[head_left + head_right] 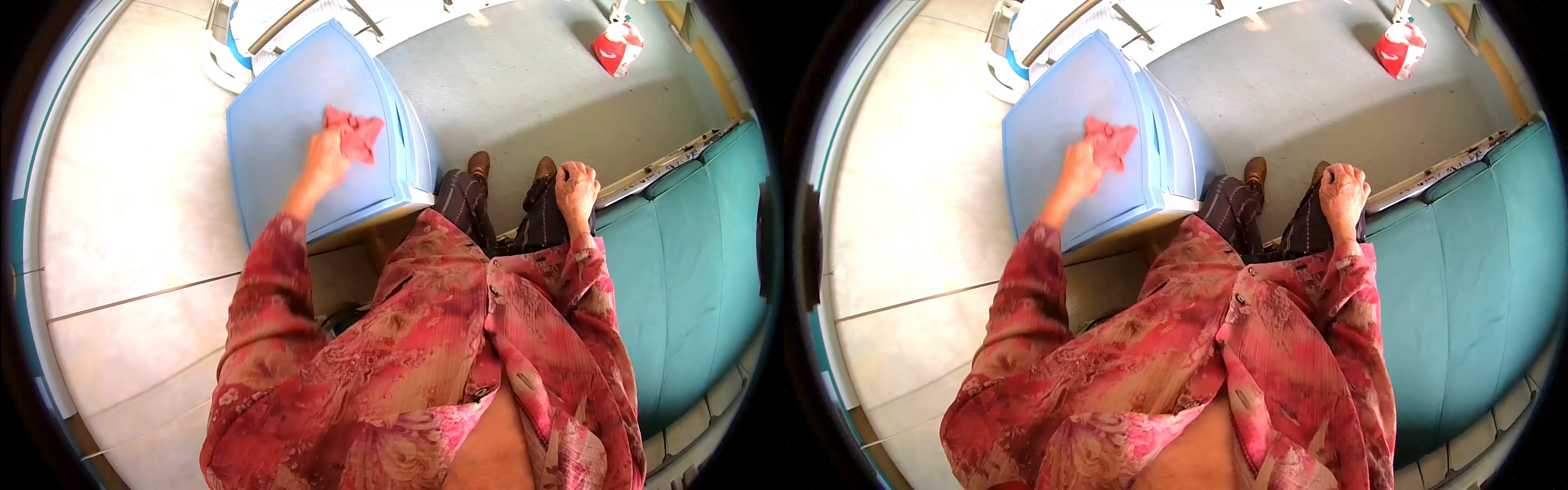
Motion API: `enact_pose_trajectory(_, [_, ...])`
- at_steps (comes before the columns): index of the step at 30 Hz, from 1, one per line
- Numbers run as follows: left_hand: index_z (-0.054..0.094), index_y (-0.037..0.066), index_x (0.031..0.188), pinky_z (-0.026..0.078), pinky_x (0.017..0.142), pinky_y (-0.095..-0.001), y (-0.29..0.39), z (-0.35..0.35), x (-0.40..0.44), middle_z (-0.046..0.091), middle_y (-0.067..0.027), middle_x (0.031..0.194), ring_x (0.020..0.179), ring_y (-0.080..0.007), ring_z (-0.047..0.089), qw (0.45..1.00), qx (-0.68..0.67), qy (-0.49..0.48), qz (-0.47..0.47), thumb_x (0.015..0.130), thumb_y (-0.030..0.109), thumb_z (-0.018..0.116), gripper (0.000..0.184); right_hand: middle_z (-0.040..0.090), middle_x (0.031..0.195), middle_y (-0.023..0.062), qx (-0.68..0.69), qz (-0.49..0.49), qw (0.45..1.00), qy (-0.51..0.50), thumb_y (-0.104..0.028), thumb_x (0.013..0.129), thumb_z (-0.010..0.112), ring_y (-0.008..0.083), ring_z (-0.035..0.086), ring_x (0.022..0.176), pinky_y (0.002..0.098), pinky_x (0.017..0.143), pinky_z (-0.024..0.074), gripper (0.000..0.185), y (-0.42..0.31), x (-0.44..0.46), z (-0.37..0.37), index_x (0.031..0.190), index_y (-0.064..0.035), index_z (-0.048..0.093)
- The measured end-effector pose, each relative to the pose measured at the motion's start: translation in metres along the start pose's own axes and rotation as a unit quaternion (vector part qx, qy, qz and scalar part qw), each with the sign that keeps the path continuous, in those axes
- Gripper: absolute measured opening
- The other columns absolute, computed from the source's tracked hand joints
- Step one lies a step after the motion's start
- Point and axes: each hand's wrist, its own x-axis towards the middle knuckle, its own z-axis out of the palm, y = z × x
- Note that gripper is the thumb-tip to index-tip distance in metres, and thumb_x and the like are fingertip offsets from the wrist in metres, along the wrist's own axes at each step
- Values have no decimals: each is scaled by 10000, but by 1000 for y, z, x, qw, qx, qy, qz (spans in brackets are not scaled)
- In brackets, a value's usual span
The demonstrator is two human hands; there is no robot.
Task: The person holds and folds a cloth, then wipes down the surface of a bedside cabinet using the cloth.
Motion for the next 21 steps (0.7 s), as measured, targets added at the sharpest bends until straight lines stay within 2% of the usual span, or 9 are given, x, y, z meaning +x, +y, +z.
enact_pose_trajectory(4, [612,49,958,472,822,-445,-14,15,-16,629,-209,976,969,-403,579,994,56,59,69,692,-43,569,285,654,985,22,-8,2,1000,-19,-221,845,549,255,547,1039,424,873,407,161,-1,3,-1,885,-125,672])
enact_pose_trajectory(6, [603,41,948,464,846,-434,-24,19,4,618,-191,986,978,-376,572,985,97,115,88,648,-104,562,336,653,984,22,-15,-1,1000,-22,-224,844,549,254,547,1036,423,871,407,164,0,6,2,885,-126,674])
enact_pose_trajectory(8, [605,39,951,466,853,-440,-49,26,48,624,-190,988,976,-377,577,966,67,217,122,672,-78,574,304,653,983,22,-22,-3,999,-30,-226,844,549,253,547,1034,421,868,408,166,-2,6,3,885,-126,675])
enact_pose_trajectory(10, [613,44,1003,478,808,-443,-45,10,84,641,-200,996,955,-406,592,969,115,207,63,770,27,576,236,654,980,25,-37,4,998,-42,-236,841,551,252,547,1030,419,862,410,171,-5,7,0,881,-127,676])
enact_pose_trajectory(12, [635,57,1026,477,810,-448,-52,2,117,649,-202,985,959,-391,600,976,114,181,-49,804,100,566,236,653,978,25,-37,11,998,-44,-239,839,553,252,547,1031,419,862,410,172,-4,9,3,880,-127,676])
enact_pose_trajectory(15, [652,70,1038,488,865,-415,-62,-8,160,642,-181,1053,1007,-345,604,958,179,191,-113,773,73,604,269,654,976,24,-32,23,998,-40,-244,835,555,254,547,1032,420,862,410,173,-3,8,5,878,-128,676])
enact_pose_trajectory(18, [670,107,1023,490,855,-410,-48,-11,159,652,-166,1043,992,-344,612,955,153,175,-185,777,93,597,258,655,986,25,-35,17,999,-36,-246,832,558,257,550,1029,419,866,410,171,-2,5,2,875,-129,675])
enact_pose_trajectory(19, [670,107,1023,490,855,-410,-33,-15,143,652,-166,1043,992,-344,612,954,151,178,-188,777,93,597,258,655,983,26,-32,14,999,-33,-245,832,558,259,551,1026,422,867,411,169,-2,4,3,875,-130,675])
enact_pose_trajectory(21, [676,116,999,492,833,-409,5,-21,96,656,-163,1034,966,-348,621,995,4,84,-60,773,69,578,252,655,980,28,-27,11,999,-26,-243,832,558,261,552,1023,425,867,412,167,-1,7,4,875,-132,675])
